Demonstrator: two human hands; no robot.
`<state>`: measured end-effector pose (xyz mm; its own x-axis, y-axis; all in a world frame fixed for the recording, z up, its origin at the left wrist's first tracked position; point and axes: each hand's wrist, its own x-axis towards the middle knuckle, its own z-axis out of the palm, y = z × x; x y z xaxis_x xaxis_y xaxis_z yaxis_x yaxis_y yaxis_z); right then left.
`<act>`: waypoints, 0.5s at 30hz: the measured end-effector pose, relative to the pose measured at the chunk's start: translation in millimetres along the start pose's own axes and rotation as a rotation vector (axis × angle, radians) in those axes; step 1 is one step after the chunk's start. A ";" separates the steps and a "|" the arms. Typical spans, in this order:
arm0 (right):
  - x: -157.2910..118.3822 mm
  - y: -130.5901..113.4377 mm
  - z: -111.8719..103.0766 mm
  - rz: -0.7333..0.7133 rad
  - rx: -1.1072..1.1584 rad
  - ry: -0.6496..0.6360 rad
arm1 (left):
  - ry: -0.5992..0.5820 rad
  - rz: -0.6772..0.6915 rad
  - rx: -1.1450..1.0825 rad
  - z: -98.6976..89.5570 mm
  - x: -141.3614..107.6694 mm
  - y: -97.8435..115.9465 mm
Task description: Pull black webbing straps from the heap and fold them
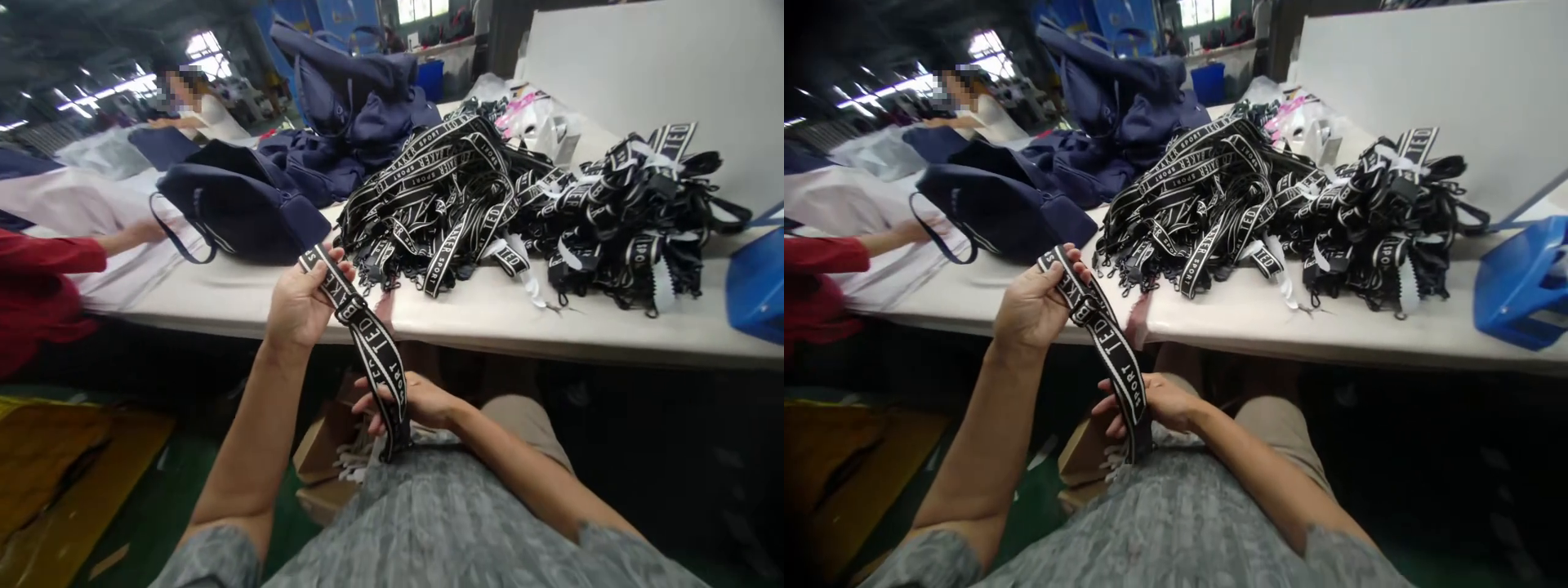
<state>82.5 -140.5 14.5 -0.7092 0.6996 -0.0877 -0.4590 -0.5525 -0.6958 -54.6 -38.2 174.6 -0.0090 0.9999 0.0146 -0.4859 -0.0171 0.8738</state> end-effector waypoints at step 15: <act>-9.5 -33.6 1.1 -0.034 0.026 -0.038 | -0.210 0.127 0.335 -12.0 -2.2 -44.9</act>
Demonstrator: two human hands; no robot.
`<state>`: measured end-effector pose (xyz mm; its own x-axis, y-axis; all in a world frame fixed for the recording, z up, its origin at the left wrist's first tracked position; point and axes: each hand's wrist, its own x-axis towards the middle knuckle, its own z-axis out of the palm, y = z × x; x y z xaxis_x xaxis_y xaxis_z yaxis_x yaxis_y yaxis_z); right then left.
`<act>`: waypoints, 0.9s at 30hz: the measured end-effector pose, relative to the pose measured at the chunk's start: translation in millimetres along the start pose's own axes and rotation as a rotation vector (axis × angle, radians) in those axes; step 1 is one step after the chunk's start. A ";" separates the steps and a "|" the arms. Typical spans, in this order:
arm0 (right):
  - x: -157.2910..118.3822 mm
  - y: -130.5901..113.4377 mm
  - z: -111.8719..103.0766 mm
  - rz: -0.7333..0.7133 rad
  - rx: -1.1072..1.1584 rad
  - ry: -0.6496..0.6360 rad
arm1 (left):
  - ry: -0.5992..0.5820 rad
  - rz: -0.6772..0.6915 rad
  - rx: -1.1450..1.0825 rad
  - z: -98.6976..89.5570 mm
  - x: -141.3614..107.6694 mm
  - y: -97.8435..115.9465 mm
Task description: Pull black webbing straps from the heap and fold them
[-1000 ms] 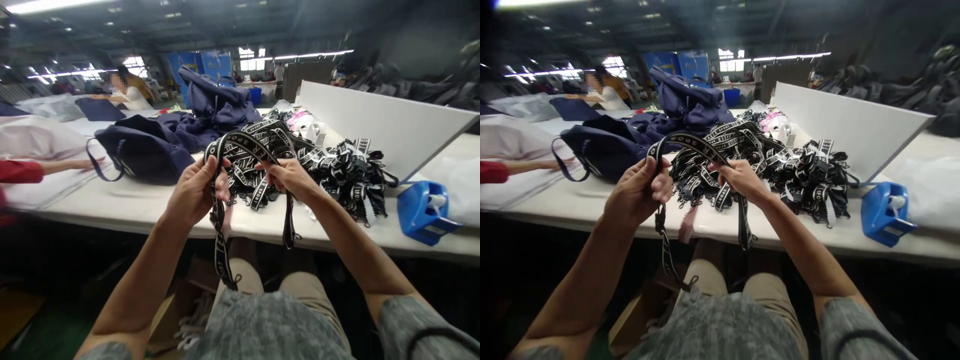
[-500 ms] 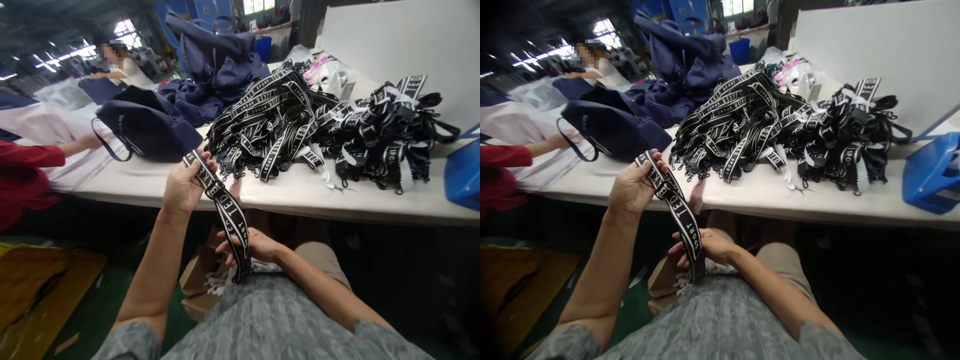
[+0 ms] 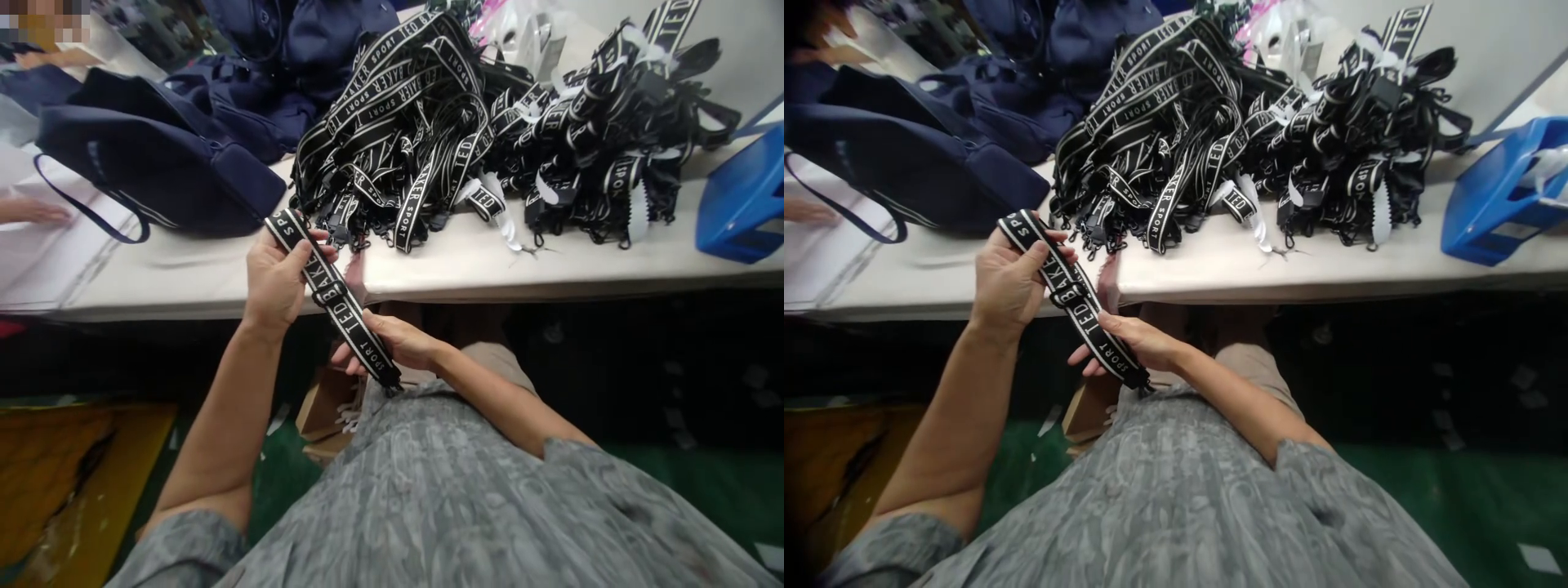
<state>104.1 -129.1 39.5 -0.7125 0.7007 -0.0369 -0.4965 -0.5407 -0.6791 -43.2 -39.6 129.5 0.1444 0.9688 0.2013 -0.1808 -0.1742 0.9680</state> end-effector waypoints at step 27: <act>11.5 -62.9 -23.4 -0.267 -0.216 0.000 | -0.306 -0.509 0.233 31.3 -15.6 -15.3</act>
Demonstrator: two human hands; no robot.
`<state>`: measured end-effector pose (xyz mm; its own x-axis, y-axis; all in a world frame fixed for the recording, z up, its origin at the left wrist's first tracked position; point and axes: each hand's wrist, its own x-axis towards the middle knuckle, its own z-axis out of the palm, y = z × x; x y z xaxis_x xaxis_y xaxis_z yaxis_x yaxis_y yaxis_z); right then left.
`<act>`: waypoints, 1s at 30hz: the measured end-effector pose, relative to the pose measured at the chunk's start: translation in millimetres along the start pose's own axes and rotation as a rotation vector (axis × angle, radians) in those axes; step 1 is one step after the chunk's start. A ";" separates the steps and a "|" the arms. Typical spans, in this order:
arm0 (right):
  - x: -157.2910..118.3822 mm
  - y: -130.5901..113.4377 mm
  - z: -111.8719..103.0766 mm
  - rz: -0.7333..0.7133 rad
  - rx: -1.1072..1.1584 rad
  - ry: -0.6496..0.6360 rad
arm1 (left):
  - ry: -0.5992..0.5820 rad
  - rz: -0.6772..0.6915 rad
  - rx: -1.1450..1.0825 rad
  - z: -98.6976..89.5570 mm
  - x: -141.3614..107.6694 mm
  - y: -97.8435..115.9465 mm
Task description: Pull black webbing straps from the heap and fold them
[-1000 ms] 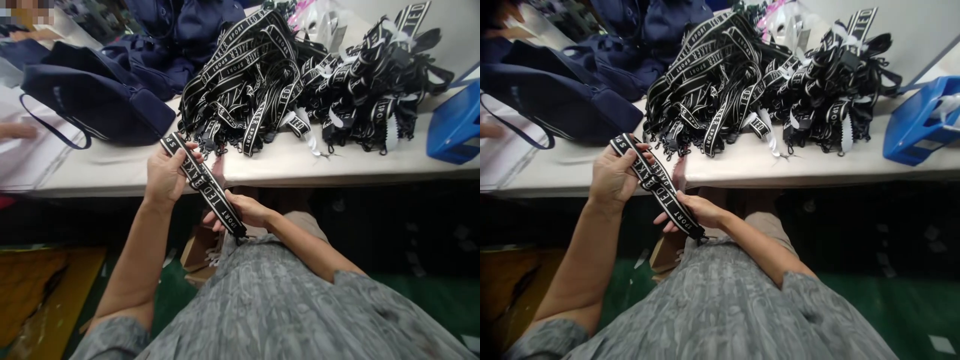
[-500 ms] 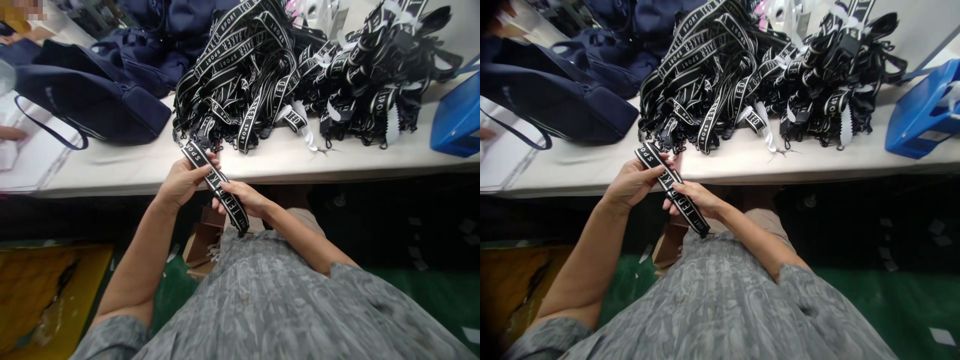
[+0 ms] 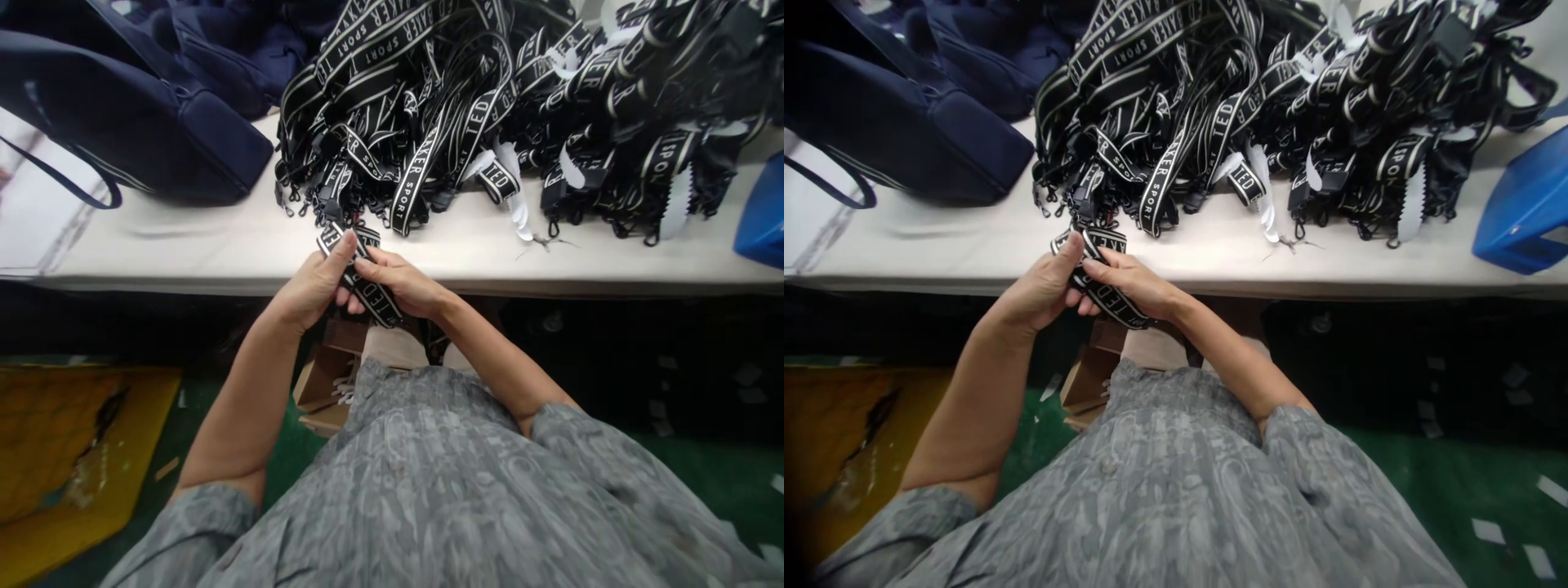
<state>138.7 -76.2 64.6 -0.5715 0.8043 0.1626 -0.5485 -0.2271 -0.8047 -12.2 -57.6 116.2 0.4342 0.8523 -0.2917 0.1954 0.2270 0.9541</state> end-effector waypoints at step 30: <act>-42.9 49.4 15.7 0.256 0.103 -0.009 | 0.736 0.093 -0.542 -31.5 -3.6 -46.3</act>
<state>126.5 -130.5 26.9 -0.7045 0.7089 -0.0330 -0.4447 -0.4772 -0.7580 -50.5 -56.3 75.2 -0.2784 0.9210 -0.2725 -0.3319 0.1739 0.9271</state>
